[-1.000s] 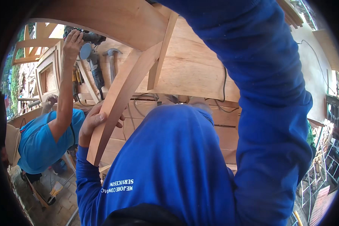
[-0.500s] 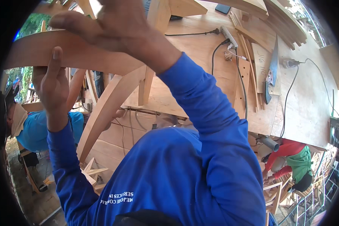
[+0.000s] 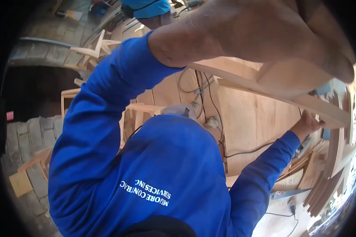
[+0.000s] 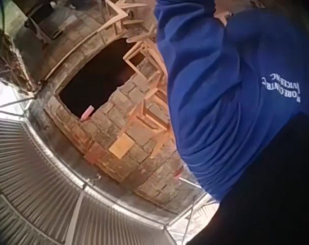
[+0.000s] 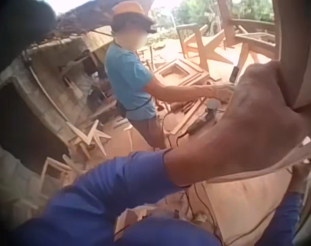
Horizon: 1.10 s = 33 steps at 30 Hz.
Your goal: Cutting a wooden piece with a hand saw and then sanding wood with an angle grinder in a workshop.
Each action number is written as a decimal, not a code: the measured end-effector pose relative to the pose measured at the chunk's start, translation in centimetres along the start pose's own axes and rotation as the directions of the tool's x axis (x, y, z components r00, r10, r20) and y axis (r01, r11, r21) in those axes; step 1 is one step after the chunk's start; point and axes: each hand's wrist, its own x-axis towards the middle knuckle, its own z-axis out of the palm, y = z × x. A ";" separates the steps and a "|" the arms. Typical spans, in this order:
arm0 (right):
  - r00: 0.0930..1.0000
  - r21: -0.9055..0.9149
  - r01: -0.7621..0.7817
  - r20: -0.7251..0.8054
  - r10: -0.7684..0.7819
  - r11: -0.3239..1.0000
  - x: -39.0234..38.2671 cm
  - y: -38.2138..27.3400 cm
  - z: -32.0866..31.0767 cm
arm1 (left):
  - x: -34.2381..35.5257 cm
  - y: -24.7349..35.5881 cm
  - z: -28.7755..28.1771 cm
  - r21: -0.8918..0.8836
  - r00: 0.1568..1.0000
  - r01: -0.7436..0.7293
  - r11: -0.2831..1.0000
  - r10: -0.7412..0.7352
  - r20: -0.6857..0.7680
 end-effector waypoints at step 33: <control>0.585 -0.694 -0.172 0.500 0.639 0.699 -28.4 38.9 17.5 | -52.7 -34.5 -18.8 -0.854 -0.221 -0.220 0.470 -0.877 -0.426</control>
